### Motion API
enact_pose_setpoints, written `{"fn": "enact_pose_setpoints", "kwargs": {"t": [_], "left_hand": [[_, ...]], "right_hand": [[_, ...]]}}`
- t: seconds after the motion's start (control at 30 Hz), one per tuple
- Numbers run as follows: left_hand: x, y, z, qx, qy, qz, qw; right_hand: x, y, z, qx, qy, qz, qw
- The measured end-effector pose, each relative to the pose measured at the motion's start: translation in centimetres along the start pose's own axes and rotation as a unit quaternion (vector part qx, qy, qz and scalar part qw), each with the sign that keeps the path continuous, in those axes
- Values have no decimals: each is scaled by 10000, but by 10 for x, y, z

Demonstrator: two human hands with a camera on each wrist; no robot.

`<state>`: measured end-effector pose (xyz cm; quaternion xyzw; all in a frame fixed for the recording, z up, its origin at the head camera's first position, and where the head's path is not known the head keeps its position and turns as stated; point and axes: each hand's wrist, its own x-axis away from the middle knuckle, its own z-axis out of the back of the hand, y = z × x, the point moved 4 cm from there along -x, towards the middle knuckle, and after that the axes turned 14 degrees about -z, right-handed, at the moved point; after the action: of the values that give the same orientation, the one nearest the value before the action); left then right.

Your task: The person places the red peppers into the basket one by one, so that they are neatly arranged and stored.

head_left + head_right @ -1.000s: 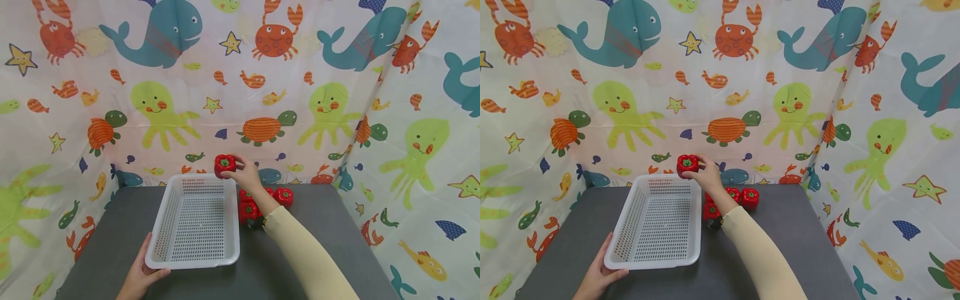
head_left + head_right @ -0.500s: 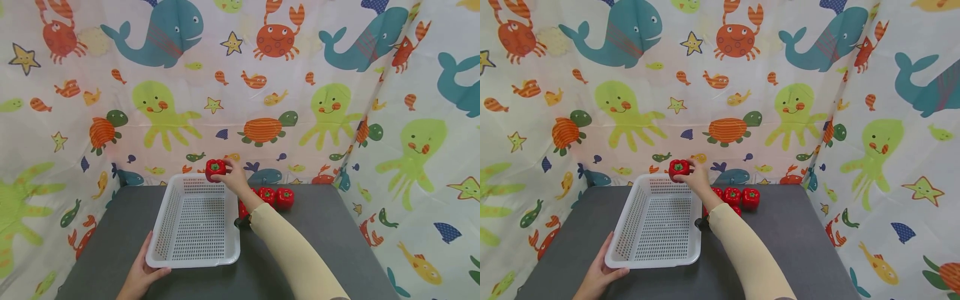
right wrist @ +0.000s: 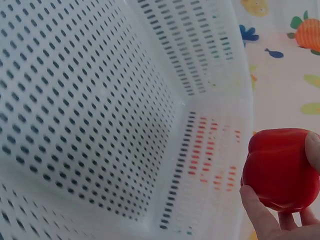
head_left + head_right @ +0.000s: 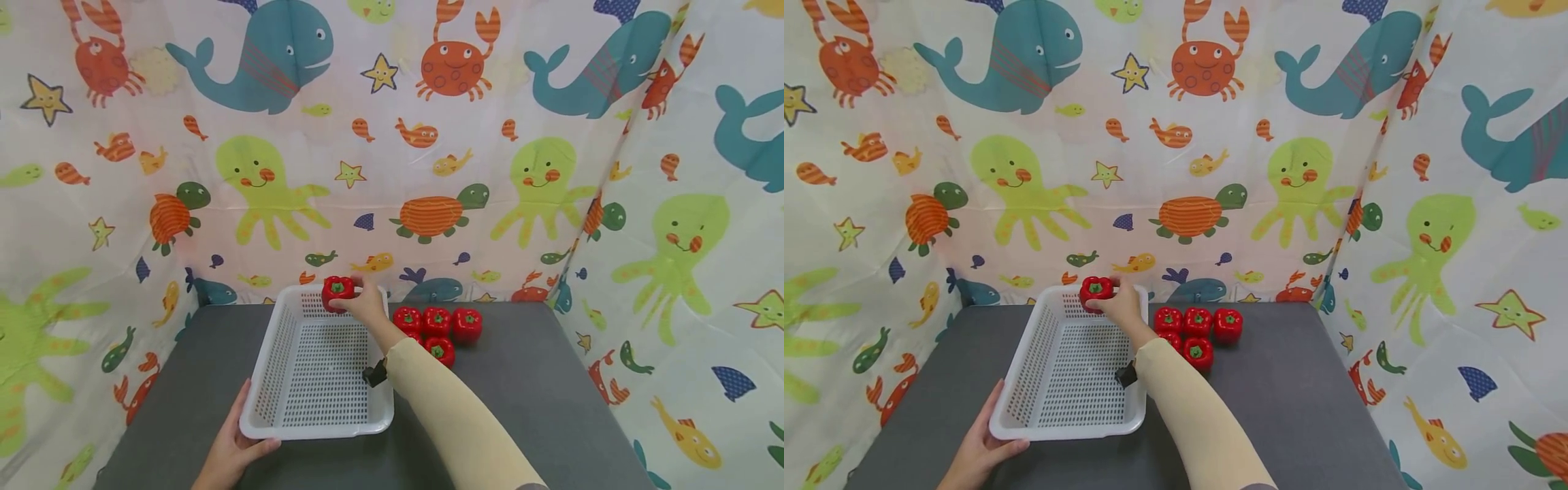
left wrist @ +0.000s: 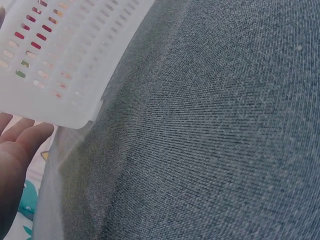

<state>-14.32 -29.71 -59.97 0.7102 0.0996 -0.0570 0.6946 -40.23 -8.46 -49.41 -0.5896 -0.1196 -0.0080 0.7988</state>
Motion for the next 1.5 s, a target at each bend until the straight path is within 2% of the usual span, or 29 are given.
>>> {"fn": "enact_pose_setpoints", "kwargs": {"t": [0.23,0.5,0.77,0.9,1.07,1.5], "left_hand": [[2,0,6,-97,66,-3,9999],[1,-4,6,123,-192,-281,9993],[2,-7,0,36,-85,-82,9999],[6,-4,-2,264,-132,-86,9995],[10,1,0,437,-46,-29,9990],[8,0,0,340,21,152,9993]], "right_hand": [[5,9,-34,478,37,-201,9987],[2,38,-60,565,193,-487,9970],[3,60,-69,647,157,-859,9941],[7,66,-76,714,168,-890,9933],[8,70,-88,623,96,-900,9939],[3,74,-98,586,-21,-992,9933]]}}
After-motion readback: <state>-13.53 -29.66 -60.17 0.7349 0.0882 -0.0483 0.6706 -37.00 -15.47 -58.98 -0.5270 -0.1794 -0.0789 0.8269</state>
